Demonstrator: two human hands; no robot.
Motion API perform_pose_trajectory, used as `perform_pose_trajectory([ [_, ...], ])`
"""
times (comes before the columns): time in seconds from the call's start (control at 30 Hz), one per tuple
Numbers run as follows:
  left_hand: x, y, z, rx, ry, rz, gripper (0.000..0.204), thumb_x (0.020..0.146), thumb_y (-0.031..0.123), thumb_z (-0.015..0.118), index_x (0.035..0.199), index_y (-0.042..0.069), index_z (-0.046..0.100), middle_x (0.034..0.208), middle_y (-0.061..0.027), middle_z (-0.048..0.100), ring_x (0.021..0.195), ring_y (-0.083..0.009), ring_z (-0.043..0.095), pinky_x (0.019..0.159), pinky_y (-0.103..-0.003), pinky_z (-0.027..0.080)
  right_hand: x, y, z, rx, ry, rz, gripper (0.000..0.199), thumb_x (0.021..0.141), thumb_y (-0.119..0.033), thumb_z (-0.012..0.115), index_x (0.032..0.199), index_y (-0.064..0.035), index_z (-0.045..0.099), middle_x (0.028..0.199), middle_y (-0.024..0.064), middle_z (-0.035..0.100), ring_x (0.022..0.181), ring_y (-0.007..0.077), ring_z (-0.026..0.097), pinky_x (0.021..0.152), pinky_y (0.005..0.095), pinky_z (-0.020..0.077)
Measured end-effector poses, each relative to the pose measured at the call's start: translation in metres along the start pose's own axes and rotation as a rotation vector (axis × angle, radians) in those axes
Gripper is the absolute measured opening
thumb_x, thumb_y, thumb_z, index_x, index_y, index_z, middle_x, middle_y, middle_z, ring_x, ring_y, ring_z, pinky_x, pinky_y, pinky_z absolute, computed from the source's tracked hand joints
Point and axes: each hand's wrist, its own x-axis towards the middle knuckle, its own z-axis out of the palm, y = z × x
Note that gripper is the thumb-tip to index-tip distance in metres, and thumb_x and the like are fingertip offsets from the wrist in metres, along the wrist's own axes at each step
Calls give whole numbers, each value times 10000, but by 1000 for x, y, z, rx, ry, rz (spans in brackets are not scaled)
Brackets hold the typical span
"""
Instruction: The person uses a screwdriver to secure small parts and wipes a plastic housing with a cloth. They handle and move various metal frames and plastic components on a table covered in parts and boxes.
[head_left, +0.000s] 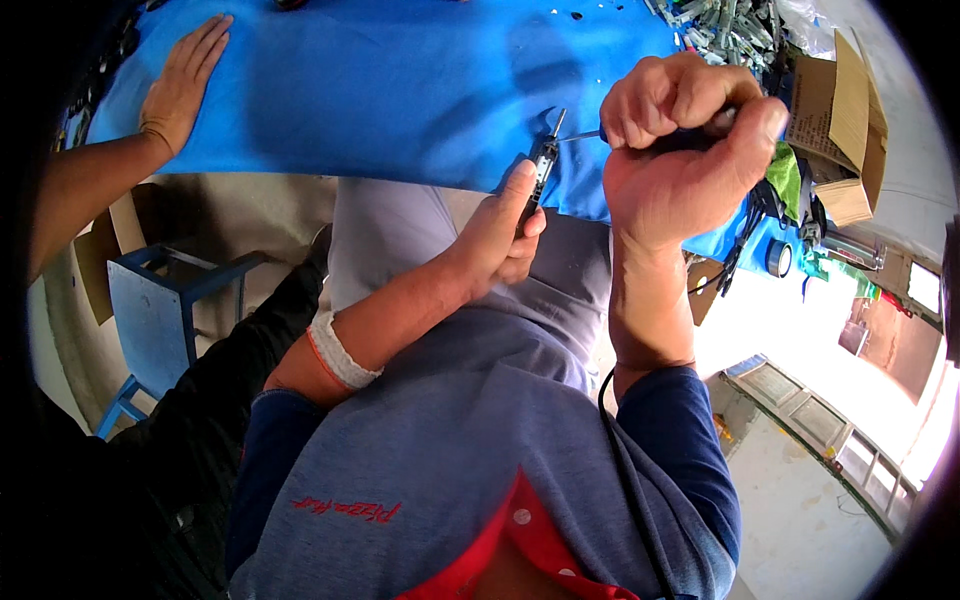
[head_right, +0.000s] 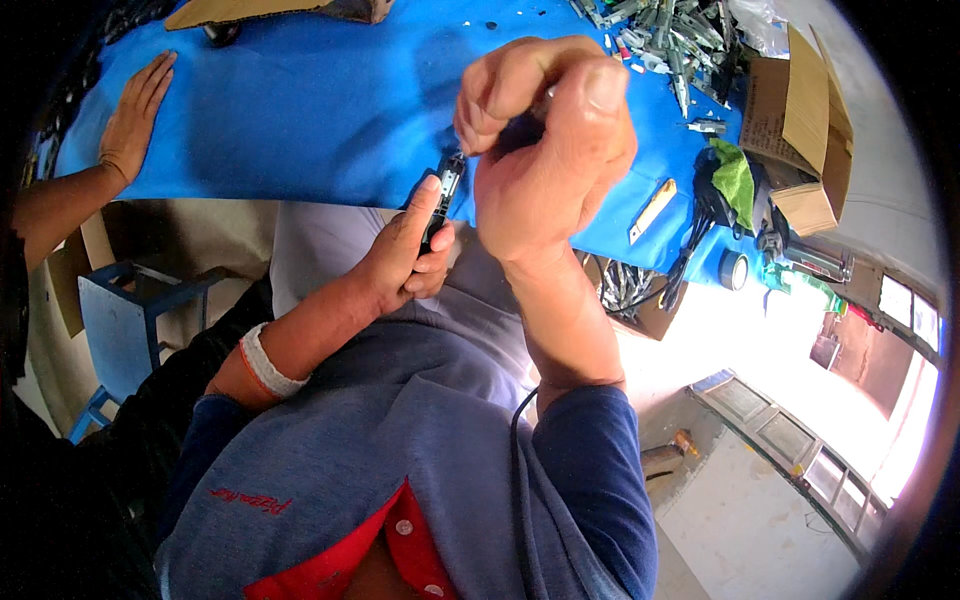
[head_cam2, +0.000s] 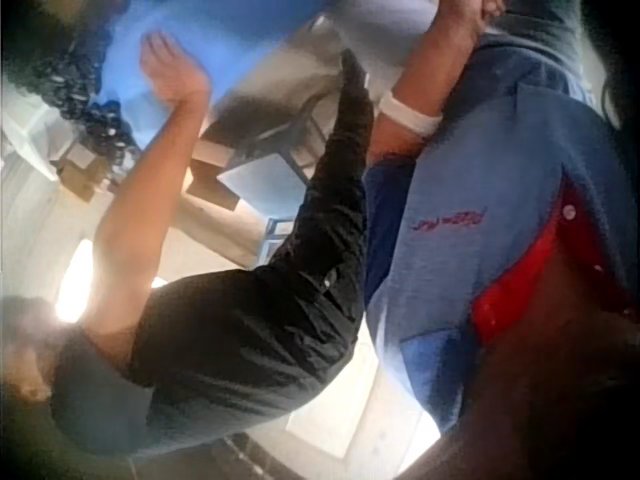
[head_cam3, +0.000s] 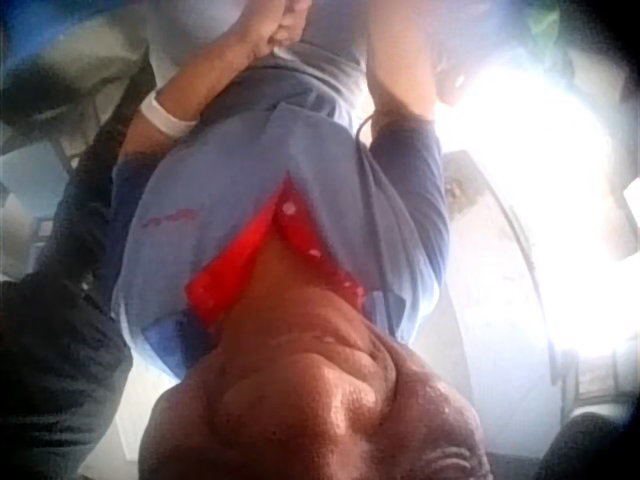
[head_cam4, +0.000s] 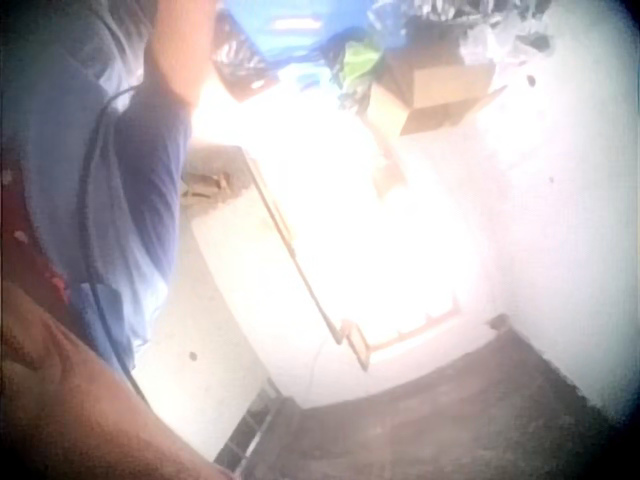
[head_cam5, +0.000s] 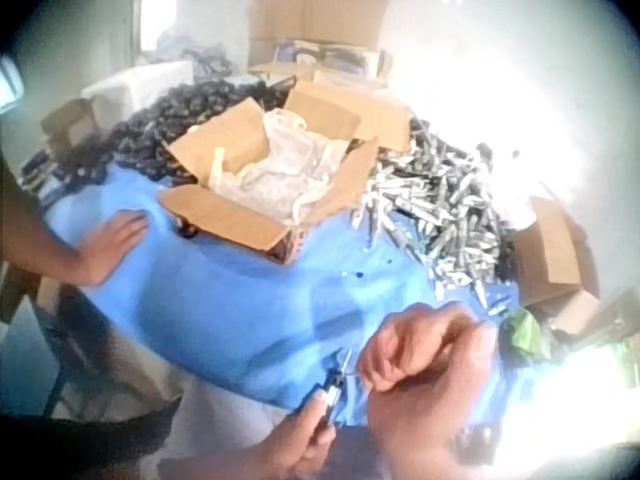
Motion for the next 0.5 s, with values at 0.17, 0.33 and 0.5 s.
perform_pose_trajectory([
  [0.17,1,-1,-3,-1,-4,-3,612,897,707,349,642,153,399,448,51,284,329,-89,252,356,-262,224,3,-5,-6,8,57,119,497,996,-408,372,628,-82,301,503,16,297,433,104,297,388,252,230],
  [0.33,1,-1,-4,8,-4,6,618,887,718,359,641,153,397,448,50,273,332,-89,238,362,-266,222,15,-9,-9,-75,-100,260,479,974,-346,383,572,-111,270,473,4,291,408,101,243,384,254,197],
  [0.5,-2,0,1,5,15,-22,619,880,721,373,633,154,395,449,46,277,326,-93,237,359,-268,221,31,-4,-23,61,-521,277,450,957,-276,402,558,-110,277,471,12,299,410,108,268,399,257,224],
])
